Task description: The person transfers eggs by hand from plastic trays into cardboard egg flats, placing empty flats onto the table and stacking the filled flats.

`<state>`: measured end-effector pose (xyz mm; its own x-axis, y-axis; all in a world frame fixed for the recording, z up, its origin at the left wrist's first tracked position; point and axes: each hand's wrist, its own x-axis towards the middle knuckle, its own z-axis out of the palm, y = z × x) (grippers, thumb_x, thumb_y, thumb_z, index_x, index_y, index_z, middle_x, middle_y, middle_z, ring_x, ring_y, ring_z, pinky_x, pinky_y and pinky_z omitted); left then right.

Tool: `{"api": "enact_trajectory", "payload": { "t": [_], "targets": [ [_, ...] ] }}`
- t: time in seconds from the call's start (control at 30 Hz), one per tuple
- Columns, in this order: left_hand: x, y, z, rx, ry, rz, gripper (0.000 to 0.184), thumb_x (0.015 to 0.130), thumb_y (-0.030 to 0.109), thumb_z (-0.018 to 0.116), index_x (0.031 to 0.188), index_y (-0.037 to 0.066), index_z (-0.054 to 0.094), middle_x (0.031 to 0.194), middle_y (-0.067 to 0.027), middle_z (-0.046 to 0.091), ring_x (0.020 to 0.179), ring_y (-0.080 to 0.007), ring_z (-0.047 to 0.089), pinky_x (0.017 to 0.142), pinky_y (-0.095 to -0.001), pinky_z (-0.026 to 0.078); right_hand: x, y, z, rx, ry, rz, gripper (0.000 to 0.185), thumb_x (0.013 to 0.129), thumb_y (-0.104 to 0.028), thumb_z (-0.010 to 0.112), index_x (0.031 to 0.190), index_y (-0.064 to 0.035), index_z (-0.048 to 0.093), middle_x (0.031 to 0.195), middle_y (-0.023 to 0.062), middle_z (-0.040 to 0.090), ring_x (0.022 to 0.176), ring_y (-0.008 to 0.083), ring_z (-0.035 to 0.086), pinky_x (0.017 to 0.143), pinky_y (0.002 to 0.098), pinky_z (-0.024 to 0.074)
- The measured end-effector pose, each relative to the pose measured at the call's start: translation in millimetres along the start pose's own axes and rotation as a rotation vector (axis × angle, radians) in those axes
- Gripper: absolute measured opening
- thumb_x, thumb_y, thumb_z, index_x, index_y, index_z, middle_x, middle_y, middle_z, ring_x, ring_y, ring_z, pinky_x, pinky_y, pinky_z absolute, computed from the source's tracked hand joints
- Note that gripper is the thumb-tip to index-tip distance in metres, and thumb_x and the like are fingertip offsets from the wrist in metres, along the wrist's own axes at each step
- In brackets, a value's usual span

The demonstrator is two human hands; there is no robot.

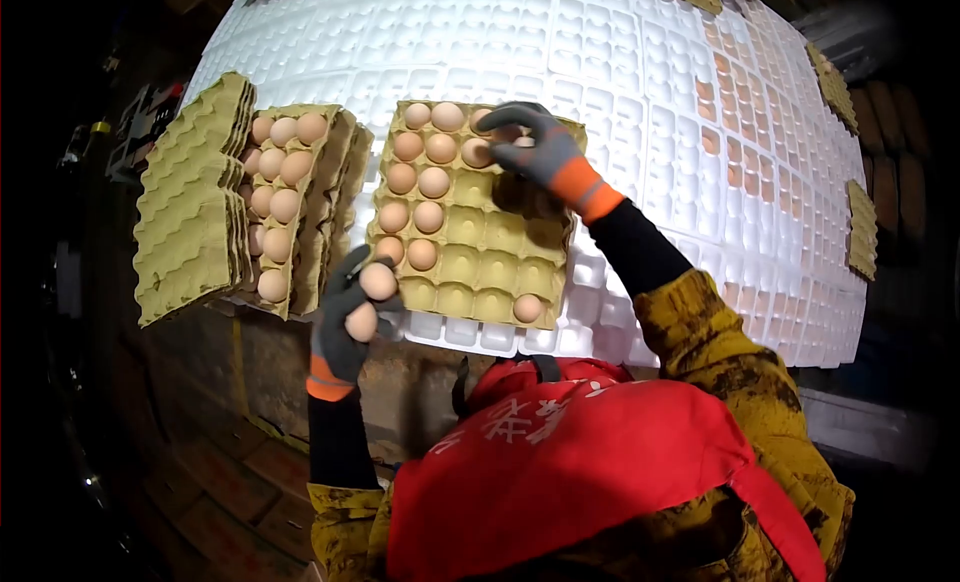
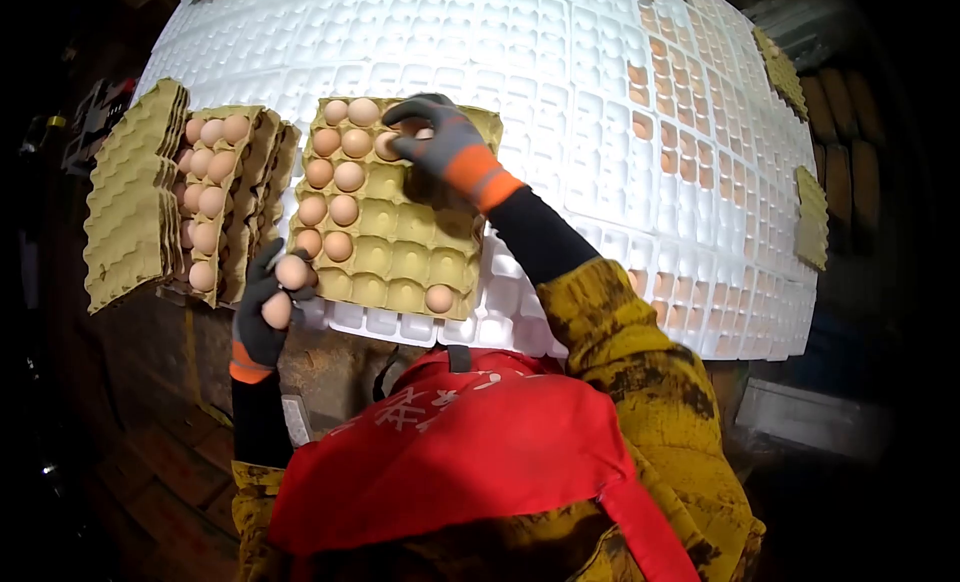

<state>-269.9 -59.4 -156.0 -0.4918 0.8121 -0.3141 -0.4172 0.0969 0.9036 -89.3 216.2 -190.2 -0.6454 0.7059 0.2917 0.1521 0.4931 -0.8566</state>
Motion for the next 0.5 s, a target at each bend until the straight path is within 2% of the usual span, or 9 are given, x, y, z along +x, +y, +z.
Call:
{"api": "enact_trajectory", "payload": {
  "t": [0.07, 0.13, 0.17, 0.2, 0.23, 0.33, 0.4, 0.43, 0.5],
  "targets": [
    [12, 8, -17, 0.022, -0.169, -0.035, 0.041, 0.098, 0.023, 0.056, 0.129, -0.004, 0.056, 0.111, -0.0083, 0.064, 0.093, -0.0178, 0.063, 0.086, -0.0314, 0.051, 7, -28, 11, -0.668, -0.128, -0.016, 0.038, 0.080, -0.030, 0.076, 0.113, -0.0118, 0.070, 0.117, 0.0144, 0.064, 0.101, 0.0294, 0.066, 0.082, 0.0405, 0.0543],
    [26, 22, -9, 0.186, -0.170, -0.163, 0.035, 0.095, 0.019, 0.063, 0.123, -0.002, 0.062, 0.112, -0.0067, 0.063, 0.093, -0.0170, 0.063, 0.088, -0.0333, 0.052, 12, -21, 32, -0.974, -0.173, -0.075, 0.022, 0.085, -0.025, 0.066, 0.100, -0.0101, 0.071, 0.116, 0.0140, 0.062, 0.102, 0.0314, 0.066, 0.082, 0.0413, 0.0546],
    [35, 11, -5, 0.547, -0.100, 0.022, 0.030, 0.090, 0.014, 0.071, 0.117, 0.002, 0.066, 0.110, -0.0082, 0.063, 0.094, -0.0190, 0.063, 0.083, -0.0345, 0.052, 16, -18, 36, -0.969, -0.170, -0.068, 0.023, 0.084, -0.025, 0.067, 0.101, -0.0100, 0.068, 0.115, 0.0133, 0.060, 0.098, 0.0320, 0.066, 0.081, 0.0433, 0.0545],
    [41, 5, -2, 1.105, -0.169, 0.482, 0.038, 0.082, 0.012, 0.078, 0.118, 0.008, 0.068, 0.113, -0.0135, 0.062, 0.100, -0.0275, 0.063, 0.085, -0.0364, 0.053, 16, -15, 37, -0.968, -0.169, -0.058, 0.024, 0.083, -0.026, 0.069, 0.101, -0.0099, 0.065, 0.114, 0.0125, 0.059, 0.094, 0.0325, 0.067, 0.080, 0.0454, 0.0544],
    [39, 5, 5, 1.277, -0.193, 0.544, 0.045, 0.079, 0.013, 0.079, 0.122, 0.009, 0.066, 0.117, -0.0153, 0.061, 0.105, -0.0309, 0.062, 0.089, -0.0385, 0.052, 15, -29, 25, -0.871, -0.254, 0.042, 0.026, 0.084, -0.029, 0.068, 0.101, -0.0091, 0.066, 0.113, 0.0124, 0.060, 0.095, 0.0332, 0.066, 0.079, 0.0457, 0.0543],
    [44, -9, 29, 1.684, -0.275, 0.690, 0.055, 0.072, 0.011, 0.079, 0.125, 0.013, 0.065, 0.127, -0.0187, 0.055, 0.113, -0.0387, 0.058, 0.092, -0.0431, 0.051, -17, -26, -1, -0.370, -0.042, 0.094, 0.055, 0.074, -0.042, 0.076, 0.116, -0.0075, 0.066, 0.128, 0.0155, 0.059, 0.105, 0.0366, 0.065, 0.090, 0.0448, 0.0534],
    [68, -20, 20, 1.746, -0.381, 0.610, 0.056, 0.068, 0.007, 0.077, 0.122, 0.016, 0.067, 0.123, -0.0160, 0.057, 0.108, -0.0388, 0.058, 0.087, -0.0440, 0.051, -56, -22, -24, -0.076, 0.106, 0.063, 0.046, 0.073, -0.037, 0.083, 0.106, -0.0090, 0.069, 0.119, 0.0135, 0.063, 0.103, 0.0317, 0.065, 0.090, 0.0411, 0.0533],
    [71, -20, 19, 1.824, -0.375, 0.703, 0.056, 0.067, 0.006, 0.077, 0.121, 0.016, 0.067, 0.121, -0.0152, 0.057, 0.107, -0.0384, 0.059, 0.086, -0.0433, 0.052, -79, -36, -46, 0.067, 0.087, 0.202, 0.043, 0.073, -0.032, 0.085, 0.104, -0.0087, 0.069, 0.115, 0.0119, 0.064, 0.103, 0.0269, 0.064, 0.090, 0.0383, 0.0531],
    [59, -8, 37, 1.867, -0.375, 0.642, 0.053, 0.068, 0.007, 0.078, 0.119, 0.015, 0.067, 0.125, -0.0138, 0.057, 0.107, -0.0379, 0.059, 0.086, -0.0428, 0.052, -133, -20, -78, 0.038, 0.175, 0.194, 0.038, 0.074, -0.026, 0.085, 0.103, -0.0080, 0.068, 0.112, 0.0118, 0.065, 0.104, 0.0248, 0.063, 0.089, 0.0364, 0.0521]
  ]
}}
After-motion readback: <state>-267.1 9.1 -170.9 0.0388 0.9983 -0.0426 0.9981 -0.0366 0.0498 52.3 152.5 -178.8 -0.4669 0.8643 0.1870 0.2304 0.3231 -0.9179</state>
